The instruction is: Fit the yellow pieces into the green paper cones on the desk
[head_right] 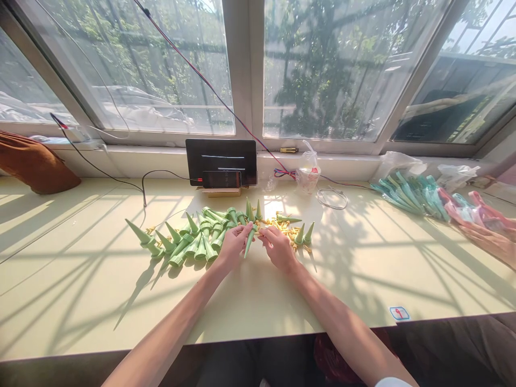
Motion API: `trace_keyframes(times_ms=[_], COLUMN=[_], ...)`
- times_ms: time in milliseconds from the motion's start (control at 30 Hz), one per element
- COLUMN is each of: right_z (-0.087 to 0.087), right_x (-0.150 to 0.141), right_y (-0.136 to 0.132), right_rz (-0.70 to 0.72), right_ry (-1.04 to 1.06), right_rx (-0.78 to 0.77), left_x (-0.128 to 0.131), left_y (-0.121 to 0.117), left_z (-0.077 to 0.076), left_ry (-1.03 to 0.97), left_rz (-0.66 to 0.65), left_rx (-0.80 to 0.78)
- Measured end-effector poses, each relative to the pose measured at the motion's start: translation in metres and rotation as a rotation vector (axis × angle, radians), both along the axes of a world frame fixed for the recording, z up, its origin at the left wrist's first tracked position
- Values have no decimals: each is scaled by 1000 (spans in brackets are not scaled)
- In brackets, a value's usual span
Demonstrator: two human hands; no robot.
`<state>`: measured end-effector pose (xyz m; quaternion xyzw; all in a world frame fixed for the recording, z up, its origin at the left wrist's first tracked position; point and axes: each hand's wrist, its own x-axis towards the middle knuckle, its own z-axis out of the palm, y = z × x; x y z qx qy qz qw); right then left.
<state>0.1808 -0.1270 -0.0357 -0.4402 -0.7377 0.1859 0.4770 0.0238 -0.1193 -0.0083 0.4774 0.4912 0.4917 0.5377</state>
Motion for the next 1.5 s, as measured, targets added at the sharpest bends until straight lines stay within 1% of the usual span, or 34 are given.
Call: trace_keyframes(times_ms=[167,300,433,600,700,833,900,1033,1233,1333,1500], right_z=[-7,-11,-7,-3,-4,0,5,11,8,8,12], right_x=[2,4,4,3,4,3,2,0,2,3,4], right_y=[2,4,3,0,-1,-3,-5,-6,0,2,1], right_rz=[53,51,24,-12,6,52,65,77,170,201,247], right_ry=[-23,-39,-33,-42,-31,29,76,173,355,434,509], right_rx=[47,11,-26,-60,-78,-117,-158,-310,-551,-627,-748], left_x=[2,3,4,4,2,1,1,0,1,0,0], left_y=[-1,-1,-1,-1,1,2,2,1,-1,-1,1], left_z=[1,-4,-8,-8,-8,-9,-9,-10,-7,-8,-9], left_ry=[35,48,45,117,152,164,174,205,212,221,257], left_rz=[18,14,4,11,17,1,-4,-12,-31,-40,-45], left_rx=[-30,-17,18,72,147,179,195,228,238,247,271])
